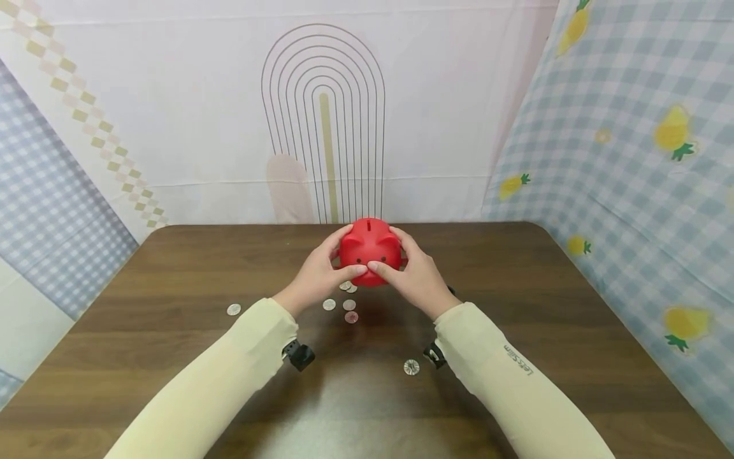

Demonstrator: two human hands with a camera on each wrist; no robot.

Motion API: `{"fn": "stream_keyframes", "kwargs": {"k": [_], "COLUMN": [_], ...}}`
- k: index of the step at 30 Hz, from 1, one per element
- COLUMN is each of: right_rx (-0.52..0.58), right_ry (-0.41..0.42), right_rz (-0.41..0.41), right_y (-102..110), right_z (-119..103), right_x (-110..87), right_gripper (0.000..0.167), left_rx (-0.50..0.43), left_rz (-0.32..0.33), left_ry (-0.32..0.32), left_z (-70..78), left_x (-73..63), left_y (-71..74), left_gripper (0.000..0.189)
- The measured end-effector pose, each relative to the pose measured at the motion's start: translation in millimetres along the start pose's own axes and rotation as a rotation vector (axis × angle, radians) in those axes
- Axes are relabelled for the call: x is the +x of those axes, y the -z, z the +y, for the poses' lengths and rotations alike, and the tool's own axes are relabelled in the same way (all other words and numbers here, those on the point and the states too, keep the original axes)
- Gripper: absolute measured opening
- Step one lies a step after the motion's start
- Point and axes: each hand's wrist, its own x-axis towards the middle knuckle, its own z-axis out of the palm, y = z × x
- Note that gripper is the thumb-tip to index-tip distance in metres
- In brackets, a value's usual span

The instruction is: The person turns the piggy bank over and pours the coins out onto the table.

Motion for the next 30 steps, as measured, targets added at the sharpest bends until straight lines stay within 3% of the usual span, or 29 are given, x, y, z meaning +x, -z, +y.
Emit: {"fn": "stream_keyframes", "kwargs": {"k": [18, 30], "right_rx": [0.089, 0.150], "right_ry": [-0.040, -0.068], "right_rz": [-0.007, 0.008], "right_y": [-7.0, -12.7], "right_z": [17.2, 32.6], "right_x": [17.7, 31.0], "right_gripper": [0.077, 0.078], "left_rx": [0.051, 0.090], "left_rz": [0.000, 0.013], "left_ry": [0.037, 0.026], "left_z": [-12.7, -24.7], "left_x": [16.1, 29.8], "left_y": [-5.6, -11.1], "left_gripper": [0.078, 0.077]}}
